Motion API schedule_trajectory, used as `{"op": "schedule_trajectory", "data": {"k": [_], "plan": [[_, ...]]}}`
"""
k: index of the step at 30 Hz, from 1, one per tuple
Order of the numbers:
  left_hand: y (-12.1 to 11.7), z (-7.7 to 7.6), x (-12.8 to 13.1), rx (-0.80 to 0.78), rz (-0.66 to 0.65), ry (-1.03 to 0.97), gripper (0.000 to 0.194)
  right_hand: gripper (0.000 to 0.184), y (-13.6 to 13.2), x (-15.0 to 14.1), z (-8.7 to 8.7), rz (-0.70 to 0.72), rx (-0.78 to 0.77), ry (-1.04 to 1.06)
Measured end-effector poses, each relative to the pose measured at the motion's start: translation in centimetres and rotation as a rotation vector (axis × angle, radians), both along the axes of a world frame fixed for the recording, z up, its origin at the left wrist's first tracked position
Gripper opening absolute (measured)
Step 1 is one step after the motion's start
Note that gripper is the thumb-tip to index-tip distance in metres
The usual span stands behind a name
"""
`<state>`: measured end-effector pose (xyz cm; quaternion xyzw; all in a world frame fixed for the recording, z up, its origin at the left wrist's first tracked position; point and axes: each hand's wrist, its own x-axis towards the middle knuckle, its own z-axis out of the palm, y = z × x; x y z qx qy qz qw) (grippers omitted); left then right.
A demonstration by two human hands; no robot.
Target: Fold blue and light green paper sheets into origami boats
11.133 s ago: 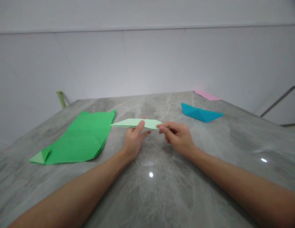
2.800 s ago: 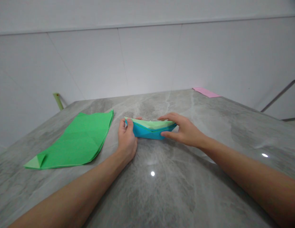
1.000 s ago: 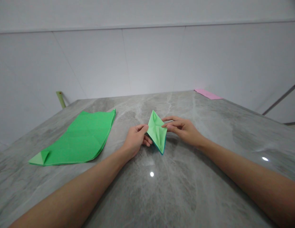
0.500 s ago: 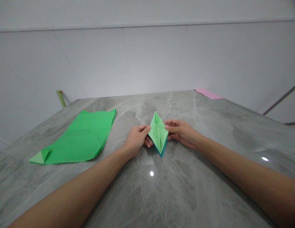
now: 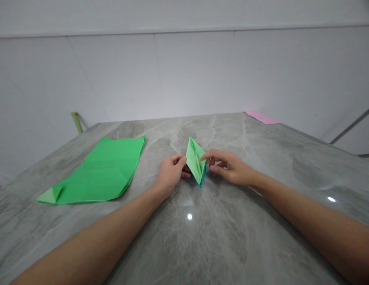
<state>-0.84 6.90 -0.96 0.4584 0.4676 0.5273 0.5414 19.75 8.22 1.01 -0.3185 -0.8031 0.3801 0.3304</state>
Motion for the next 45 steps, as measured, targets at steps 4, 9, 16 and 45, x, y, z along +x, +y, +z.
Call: {"op": "schedule_trajectory", "data": {"k": [4,9,16,45], "plan": [[0.0,0.1,0.2,0.002,0.091,-0.072,0.016,0.011,0.8,0.7,0.1,-0.169,0.45,-0.174],[0.1,0.3,0.2,-0.029,0.117,-0.111,0.02,0.014,2.2,1.9,-0.2,-0.491,0.729,-0.374],[0.0,0.0,0.1,-0.017,0.111,-0.065,0.015,0.022,3.6,4.1,-0.1,-0.746,0.581,-0.733],[-1.1,0.8,0.3,0.168,0.111,0.184,0.04,0.014,-0.9,-1.5,-0.1,-0.126,0.824,-0.434]]}}
